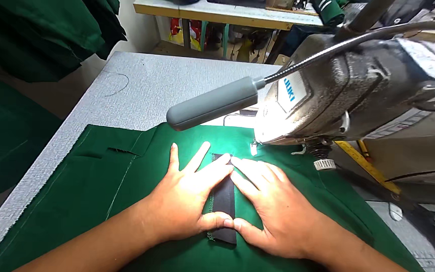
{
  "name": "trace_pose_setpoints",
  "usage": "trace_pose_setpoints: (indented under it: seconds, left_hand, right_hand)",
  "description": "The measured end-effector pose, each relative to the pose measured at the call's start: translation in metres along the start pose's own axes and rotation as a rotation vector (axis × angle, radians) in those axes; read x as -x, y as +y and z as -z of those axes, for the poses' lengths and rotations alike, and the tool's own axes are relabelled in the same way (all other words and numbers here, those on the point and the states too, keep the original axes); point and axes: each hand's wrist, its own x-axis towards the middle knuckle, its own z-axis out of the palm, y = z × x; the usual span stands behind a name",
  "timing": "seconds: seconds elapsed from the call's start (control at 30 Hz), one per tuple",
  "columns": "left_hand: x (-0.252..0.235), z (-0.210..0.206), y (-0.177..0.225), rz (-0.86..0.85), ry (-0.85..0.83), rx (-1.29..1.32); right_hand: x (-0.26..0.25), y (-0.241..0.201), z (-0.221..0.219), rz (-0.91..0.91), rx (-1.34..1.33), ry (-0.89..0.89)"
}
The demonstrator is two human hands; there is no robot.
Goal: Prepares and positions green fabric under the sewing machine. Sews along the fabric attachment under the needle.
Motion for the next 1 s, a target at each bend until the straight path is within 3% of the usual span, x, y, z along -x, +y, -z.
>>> trace_pose_setpoints:
  seconds: [0.33, 0.5, 0.57, 0.7, 0.87, 1.0]
  left_hand:
    - [0.003, -0.016, 0.011, -0.028, 0.112, -0.063]
    - [-0.037, -0.008, 0.008, 0.007, -0.003, -0.061]
    - [-0.04, -0.01, 0.008, -0.015, 0.022, -0.08]
    - [-0.031, -0.014, 0.015, -0.041, 0.04, -0.083]
    - [-0.033, -0.011, 0.015, -0.089, 0.071, -0.121]
    - [-0.033, -0.013, 0.012, -0.081, 0.045, -0.089]
  right_hand:
    - [0.066, 0.02, 0.001, -0.06, 0.02, -0.003]
    - [0.059, 0.052, 0.005, -0.093, 0.045, -0.003]
    - [0.062, 0.057, 0.005, -0.085, 0.057, -0.006]
    - [0.073, 0.048, 0.005, -0.083, 0.041, 0.011]
    - [0.047, 0.032, 0.01, -0.044, -0.016, 0.182]
    - [0.039, 0.038, 0.003, -0.037, 0.014, 0.004]
